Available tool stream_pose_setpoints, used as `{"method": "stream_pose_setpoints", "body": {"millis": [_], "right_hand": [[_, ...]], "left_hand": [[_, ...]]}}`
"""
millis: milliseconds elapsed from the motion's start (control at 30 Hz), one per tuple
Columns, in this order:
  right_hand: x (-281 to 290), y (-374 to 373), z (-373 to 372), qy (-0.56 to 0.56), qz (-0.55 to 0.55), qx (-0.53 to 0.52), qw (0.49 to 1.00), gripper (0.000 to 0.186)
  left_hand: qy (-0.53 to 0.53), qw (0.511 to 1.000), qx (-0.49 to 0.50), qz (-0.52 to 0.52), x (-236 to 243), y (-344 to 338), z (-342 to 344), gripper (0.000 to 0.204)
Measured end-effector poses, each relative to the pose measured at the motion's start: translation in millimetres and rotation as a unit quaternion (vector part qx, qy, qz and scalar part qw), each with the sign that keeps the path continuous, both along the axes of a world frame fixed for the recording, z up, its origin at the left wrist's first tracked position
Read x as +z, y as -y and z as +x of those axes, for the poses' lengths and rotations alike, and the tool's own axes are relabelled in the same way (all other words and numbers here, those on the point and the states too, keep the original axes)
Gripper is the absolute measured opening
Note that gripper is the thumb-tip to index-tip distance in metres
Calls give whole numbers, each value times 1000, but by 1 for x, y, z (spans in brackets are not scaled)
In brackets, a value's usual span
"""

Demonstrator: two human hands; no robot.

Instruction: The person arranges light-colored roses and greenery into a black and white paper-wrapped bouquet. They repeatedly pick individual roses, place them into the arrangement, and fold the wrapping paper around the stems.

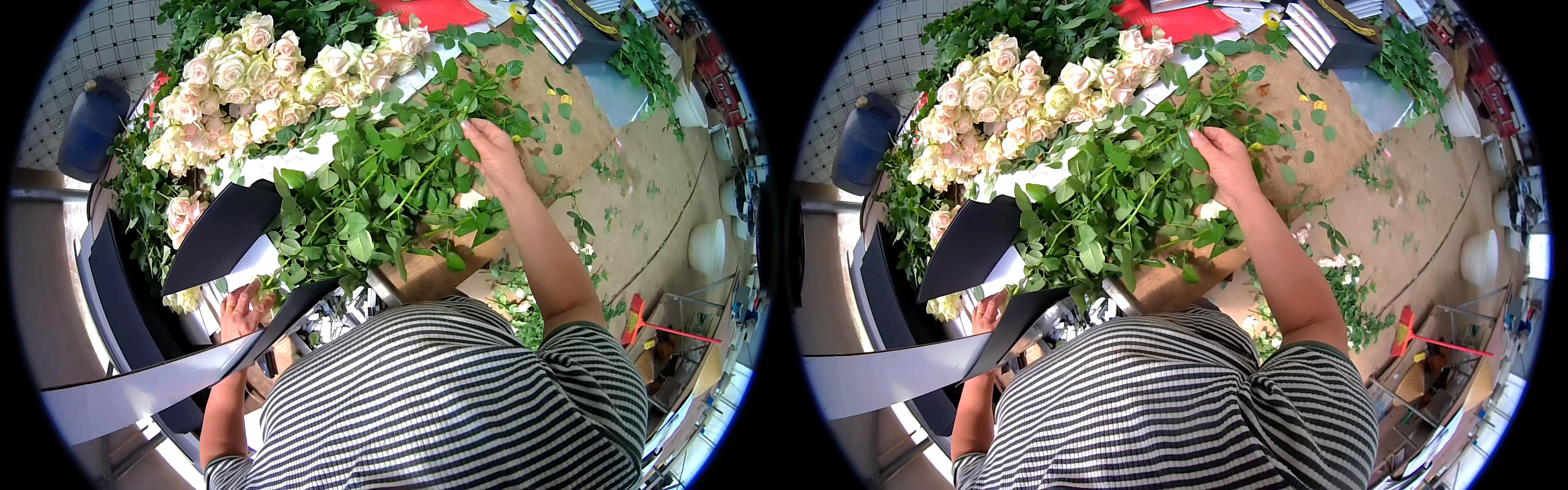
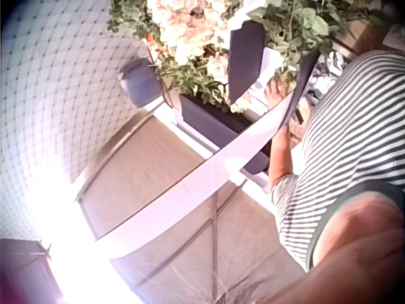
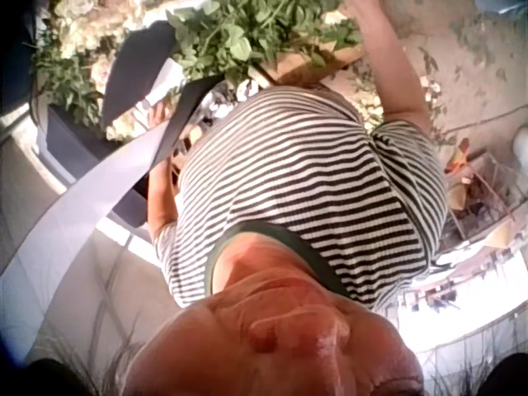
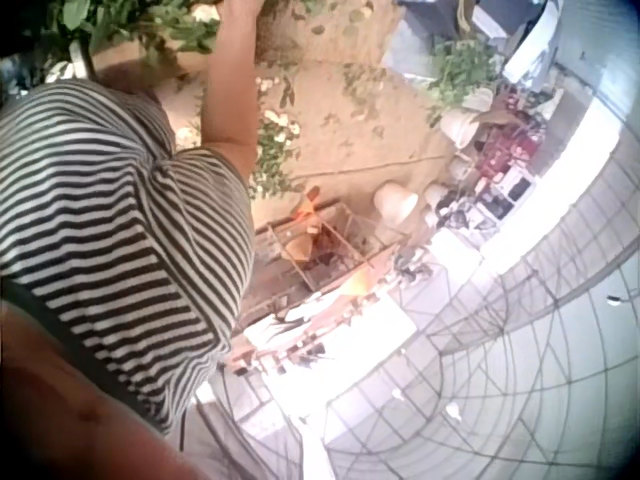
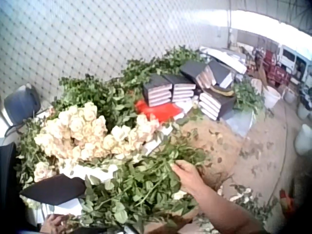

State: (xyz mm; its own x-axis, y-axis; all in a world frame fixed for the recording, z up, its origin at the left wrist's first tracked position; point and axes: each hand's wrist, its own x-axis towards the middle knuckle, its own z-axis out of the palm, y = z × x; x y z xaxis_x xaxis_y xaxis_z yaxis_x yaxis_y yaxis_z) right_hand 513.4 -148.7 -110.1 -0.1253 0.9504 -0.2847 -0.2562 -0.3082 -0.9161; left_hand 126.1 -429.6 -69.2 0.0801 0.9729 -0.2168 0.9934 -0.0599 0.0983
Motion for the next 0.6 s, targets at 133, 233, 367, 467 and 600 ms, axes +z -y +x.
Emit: {"method": "stream_pose_setpoints", "body": {"millis": [133, 233, 367, 467, 600], "right_hand": [[35, 1, -10, -38, 90, 109, 989, 13], [67, 0, -14, -24, 113, 99, 988, 9], [44, 3, 1, -199, 45, 13, 979, 18], [59, 13, 5, -262, 32, 72, 962, 29], [116, 36, -8, -218, 120, 108, 962, 45]], "left_hand": [[55, 997, 45, 13, -6, 4, -4, 42], [19, 999, 24, 10, 2, -1, 3, 43], [64, 996, 51, 21, -4, 5, 0, 44], [88, 994, 61, 1, 6, -4, 6, 47], [0, 1000, -18, 18, -12, 10, -9, 47]]}}
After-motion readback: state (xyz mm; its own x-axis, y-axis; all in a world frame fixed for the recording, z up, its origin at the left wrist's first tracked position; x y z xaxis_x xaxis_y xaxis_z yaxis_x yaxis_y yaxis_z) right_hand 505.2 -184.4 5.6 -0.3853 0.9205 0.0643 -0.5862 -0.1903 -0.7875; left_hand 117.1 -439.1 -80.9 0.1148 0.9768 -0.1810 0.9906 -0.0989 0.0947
